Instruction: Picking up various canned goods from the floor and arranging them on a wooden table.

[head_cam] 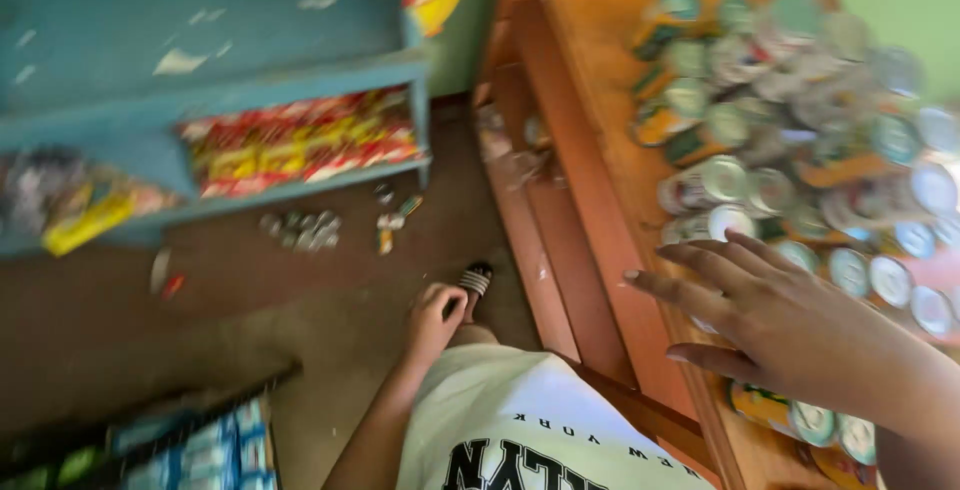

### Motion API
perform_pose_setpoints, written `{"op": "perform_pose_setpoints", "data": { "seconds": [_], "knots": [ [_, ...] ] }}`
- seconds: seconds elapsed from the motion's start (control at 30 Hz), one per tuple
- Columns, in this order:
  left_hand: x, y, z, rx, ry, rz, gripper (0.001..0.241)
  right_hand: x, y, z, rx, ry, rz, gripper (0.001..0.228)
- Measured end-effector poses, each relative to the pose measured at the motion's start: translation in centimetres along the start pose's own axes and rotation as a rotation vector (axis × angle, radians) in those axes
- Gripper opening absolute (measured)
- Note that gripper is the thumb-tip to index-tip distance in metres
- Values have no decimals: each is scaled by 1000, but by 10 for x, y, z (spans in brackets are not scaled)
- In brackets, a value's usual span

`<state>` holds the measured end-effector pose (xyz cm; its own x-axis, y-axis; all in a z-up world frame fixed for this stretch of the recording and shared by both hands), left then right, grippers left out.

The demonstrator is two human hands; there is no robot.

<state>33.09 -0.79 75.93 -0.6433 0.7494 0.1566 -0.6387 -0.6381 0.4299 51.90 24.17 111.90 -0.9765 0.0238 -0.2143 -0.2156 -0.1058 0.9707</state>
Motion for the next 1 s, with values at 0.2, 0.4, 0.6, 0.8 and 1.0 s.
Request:
{"op": "perform_pose_setpoints", "data": {
  "seconds": [0.2, 0.4, 0.6, 0.8, 1.0],
  "knots": [
    [-91, 70, -11, -6, 271, 170, 24, 93, -17, -51, -102, 345, -18, 72],
    [-117, 97, -72, 283, 375, 61, 28, 202, -44, -115, -235, 373, -138, 74],
    [-150, 153, -147, 491, 587, -302, 64, 315, -199, -141, 150, 246, -489, 72],
    [-187, 205, -170, 451, 929, -478, 64, 354, -438, -198, 298, 119, -738, 78],
    [-171, 162, -289, 296, 1013, -301, 68, 414, -591, -224, 198, 50, -807, 85]
  ]
}}
Point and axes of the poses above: each hand's wrist, its own x-axis towards the middle knuckle, its own y-axis out of the back of the hand, z = x × y, the point moved 3 cm from there along x, towards the middle knuckle, and after that the axes turned 10 degrees about -x, right-handed, at the moved point
